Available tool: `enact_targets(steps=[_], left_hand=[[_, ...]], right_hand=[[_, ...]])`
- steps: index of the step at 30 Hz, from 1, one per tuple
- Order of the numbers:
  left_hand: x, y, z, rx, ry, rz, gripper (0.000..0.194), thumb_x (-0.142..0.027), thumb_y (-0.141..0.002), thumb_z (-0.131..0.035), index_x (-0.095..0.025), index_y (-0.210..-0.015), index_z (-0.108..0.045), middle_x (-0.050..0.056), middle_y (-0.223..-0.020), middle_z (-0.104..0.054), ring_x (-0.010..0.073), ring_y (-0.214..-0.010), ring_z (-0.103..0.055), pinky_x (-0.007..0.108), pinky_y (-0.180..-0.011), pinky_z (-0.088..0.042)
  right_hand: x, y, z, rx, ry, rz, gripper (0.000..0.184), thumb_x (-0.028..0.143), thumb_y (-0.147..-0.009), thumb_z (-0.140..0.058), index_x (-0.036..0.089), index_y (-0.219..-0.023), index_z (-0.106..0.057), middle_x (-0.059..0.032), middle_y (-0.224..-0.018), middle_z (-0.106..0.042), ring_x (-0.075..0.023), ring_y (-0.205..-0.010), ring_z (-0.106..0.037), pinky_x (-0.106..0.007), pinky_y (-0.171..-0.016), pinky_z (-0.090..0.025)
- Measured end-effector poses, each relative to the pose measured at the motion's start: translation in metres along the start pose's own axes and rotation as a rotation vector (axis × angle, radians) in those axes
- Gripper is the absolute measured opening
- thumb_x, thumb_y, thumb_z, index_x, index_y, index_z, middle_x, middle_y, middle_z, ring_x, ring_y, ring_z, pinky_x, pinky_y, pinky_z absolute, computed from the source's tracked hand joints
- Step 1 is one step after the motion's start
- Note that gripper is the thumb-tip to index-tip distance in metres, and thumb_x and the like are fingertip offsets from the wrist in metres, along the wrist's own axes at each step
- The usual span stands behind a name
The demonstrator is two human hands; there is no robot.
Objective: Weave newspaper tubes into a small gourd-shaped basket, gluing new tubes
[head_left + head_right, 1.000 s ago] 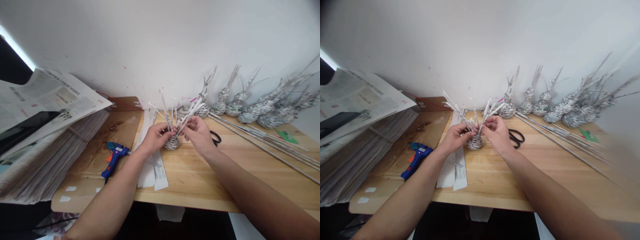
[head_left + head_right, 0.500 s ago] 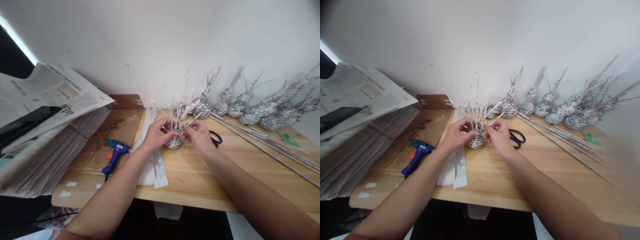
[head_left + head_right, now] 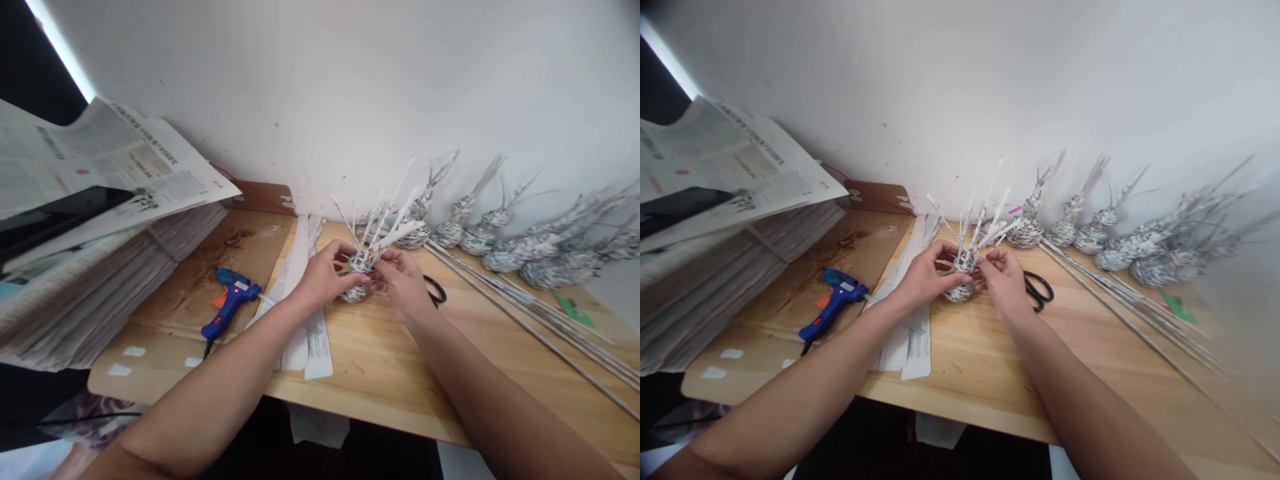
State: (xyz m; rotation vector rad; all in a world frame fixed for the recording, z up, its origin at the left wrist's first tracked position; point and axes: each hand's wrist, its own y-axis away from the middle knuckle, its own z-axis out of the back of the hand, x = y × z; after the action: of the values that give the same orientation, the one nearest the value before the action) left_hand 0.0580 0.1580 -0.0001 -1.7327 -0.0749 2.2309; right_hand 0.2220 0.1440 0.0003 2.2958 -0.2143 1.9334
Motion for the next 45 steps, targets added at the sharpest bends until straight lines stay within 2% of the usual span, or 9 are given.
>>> enact_targets(steps=[8, 15, 20, 23, 25, 28, 32, 39, 45], left_hand=[[0.001, 0.005, -0.005, 0.005, -0.023, -0.071, 0.055, -0.027, -0.065, -0.092, -0.023, -0.109, -0.058, 0.002, -0.106, -0.073, 0.017, -0.089, -0.068, 0.027, -0.075, -0.051], [-0.005, 0.008, -0.004, -0.003, -0.086, -0.074, 0.048, -0.03, -0.064, -0.093, -0.022, -0.096, -0.059, -0.004, -0.083, -0.071, 0.016, -0.075, -0.068, 0.025, -0.068, -0.05], [-0.013, 0.009, -0.001, -0.001, -0.19, -0.012, 0.047, -0.035, -0.065, -0.093, -0.021, -0.095, -0.06, 0.0, -0.086, -0.074, 0.0195, -0.077, -0.071, 0.027, -0.067, -0.048], [-0.015, 0.009, 0.0, -0.007, -0.257, -0.01, 0.04, -0.036, -0.068, -0.09, -0.02, -0.093, -0.062, 0.002, -0.091, -0.075, 0.0204, -0.078, -0.07, 0.028, -0.068, -0.047], [-0.015, 0.009, 0.0, -0.024, -0.288, -0.011, 0.033, -0.035, -0.074, -0.085, -0.019, -0.091, -0.062, 0.003, -0.09, -0.075, 0.0205, -0.078, -0.07, 0.029, -0.068, -0.047], [-0.012, 0.008, -0.001, -0.055, -0.31, -0.039, 0.023, -0.031, -0.079, -0.078, -0.019, -0.091, -0.063, 0.003, -0.085, -0.073, 0.0195, -0.076, -0.068, 0.03, -0.071, -0.05], [-0.007, 0.008, -0.003, -0.086, -0.188, -0.115, 0.025, -0.024, -0.075, -0.08, -0.02, -0.092, -0.063, 0.001, -0.089, -0.071, 0.0162, -0.076, -0.067, 0.029, -0.073, -0.054], [-0.004, 0.006, -0.008, -0.061, 0.193, -0.17, 0.044, -0.01, -0.075, -0.078, -0.023, -0.111, -0.055, 0.002, -0.103, -0.07, 0.0117, -0.082, -0.068, 0.025, -0.076, -0.059], [-0.002, 0.005, -0.01, -0.05, 0.164, -0.127, 0.046, -0.01, -0.07, -0.082, -0.021, -0.106, -0.055, -0.001, -0.092, -0.069, 0.0108, -0.075, -0.064, 0.022, -0.068, -0.054]], right_hand=[[0.001, -0.002, 0.004, 0.046, 0.002, -0.023, 0.03, 0.035, -0.06, -0.085, 0.019, -0.079, -0.067, 0.0024, -0.064, -0.069, -0.0132, -0.054, -0.063, -0.025, -0.05, -0.052], [-0.003, -0.005, 0.008, 0.041, 0.068, 0.019, 0.022, 0.031, -0.063, -0.078, 0.019, -0.079, -0.072, -0.0001, -0.067, -0.071, -0.0164, -0.056, -0.063, -0.029, -0.051, -0.052], [0.0, -0.002, 0.01, 0.08, 0.099, 0.036, 0.019, 0.025, -0.062, -0.07, 0.021, -0.08, -0.073, 0.0001, -0.071, -0.073, -0.0169, -0.062, -0.063, -0.03, -0.058, -0.052], [0.002, 0.005, 0.008, 0.181, 0.13, 0.094, 0.025, 0.022, -0.064, -0.071, 0.021, -0.089, -0.074, -0.0008, -0.08, -0.075, -0.0182, -0.073, -0.066, -0.03, -0.067, -0.053], [0.003, 0.01, 0.005, 0.254, 0.175, 0.141, 0.026, 0.025, -0.071, -0.074, 0.022, -0.097, -0.073, -0.0028, -0.089, -0.076, -0.02, -0.083, -0.068, -0.031, -0.072, -0.054], [0.001, 0.014, 0.0, 0.267, 0.266, 0.188, 0.028, 0.037, -0.079, -0.078, 0.022, -0.101, -0.071, -0.0051, -0.095, -0.076, -0.021, -0.087, -0.068, -0.033, -0.075, -0.054], [-0.003, 0.011, -0.001, 0.212, 0.238, 0.19, 0.03, 0.044, -0.079, -0.079, 0.021, -0.096, -0.07, -0.0057, -0.091, -0.076, -0.0229, -0.088, -0.069, -0.035, -0.078, -0.055], [0.002, -0.005, 0.011, 0.222, 0.044, 0.102, 0.012, 0.032, -0.072, -0.073, 0.025, -0.082, -0.072, -0.0013, -0.089, -0.077, -0.025, -0.095, -0.071, -0.037, -0.088, -0.054], [0.006, -0.004, 0.006, 0.323, 0.019, 0.019, 0.029, 0.032, -0.062, -0.065, 0.024, -0.089, -0.074, -0.0052, -0.091, -0.077, -0.031, -0.099, -0.071, -0.041, -0.08, -0.057]])
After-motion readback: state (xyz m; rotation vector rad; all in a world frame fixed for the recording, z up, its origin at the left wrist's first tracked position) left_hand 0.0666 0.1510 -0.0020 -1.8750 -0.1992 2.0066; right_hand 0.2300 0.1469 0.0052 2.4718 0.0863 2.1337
